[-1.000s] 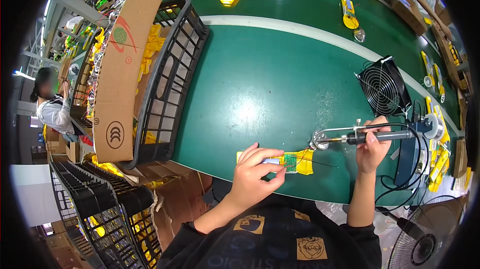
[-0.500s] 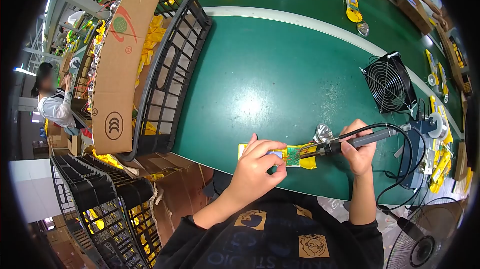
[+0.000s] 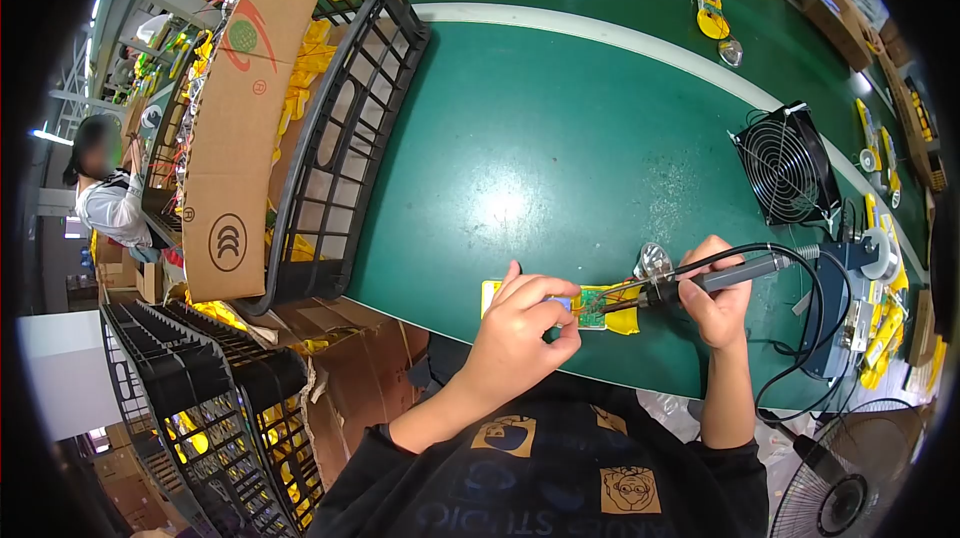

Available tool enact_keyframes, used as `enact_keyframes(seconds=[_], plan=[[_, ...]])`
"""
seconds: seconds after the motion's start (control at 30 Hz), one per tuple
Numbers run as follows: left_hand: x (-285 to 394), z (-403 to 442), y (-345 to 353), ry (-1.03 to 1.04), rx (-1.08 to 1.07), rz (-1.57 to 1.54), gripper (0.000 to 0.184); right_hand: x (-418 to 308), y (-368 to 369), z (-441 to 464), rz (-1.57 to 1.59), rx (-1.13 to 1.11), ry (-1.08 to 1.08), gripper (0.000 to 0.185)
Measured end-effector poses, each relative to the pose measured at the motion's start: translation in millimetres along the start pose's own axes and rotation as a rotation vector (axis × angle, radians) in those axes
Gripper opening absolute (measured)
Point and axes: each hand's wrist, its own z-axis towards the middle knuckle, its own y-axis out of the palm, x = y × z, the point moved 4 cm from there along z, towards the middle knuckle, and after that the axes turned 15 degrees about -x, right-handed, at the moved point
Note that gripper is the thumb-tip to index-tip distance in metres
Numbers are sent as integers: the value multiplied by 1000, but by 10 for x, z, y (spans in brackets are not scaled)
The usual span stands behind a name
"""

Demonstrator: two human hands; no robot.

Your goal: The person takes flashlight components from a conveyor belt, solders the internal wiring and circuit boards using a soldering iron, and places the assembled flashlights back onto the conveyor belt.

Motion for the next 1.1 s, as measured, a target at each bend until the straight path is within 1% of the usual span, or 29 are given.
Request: enact_keyframes(seconds=[0.13,0.23,0.33,0.43,0.53,0.63,0.73,0.83,0.93,1.03,1.1], plan=[[5,6,-12,-2,-9,-13,12,-8,-3,13,11,0,-3,47],[1,5,-20,-4,-20,-8,11,-19,-25,23,-48,-29,51,39],[4,10,-24,-3,-23,-7,11,-85,-18,69,-25,28,137,23],[5,9,-26,-4,-25,-4,10,-121,39,98,102,189,155,10],[1,10,-22,-4,-30,-10,10,-123,13,100,20,88,156,12],[4,14,-22,-1,-30,-7,10,-101,5,73,5,53,186,17],[-6,8,-20,-5,-34,-4,10,-90,32,65,68,143,129,17],[1,10,-17,0,-57,-31,10,-159,9,107,15,164,63,10],[-7,6,-24,1,-44,1,11,-209,-66,114,110,245,66,12],[-18,2,-24,9,-49,11,11,-211,-129,98,93,333,75,16],[-19,5,-24,14,-48,8,10,-217,-137,110,109,345,71,18]])
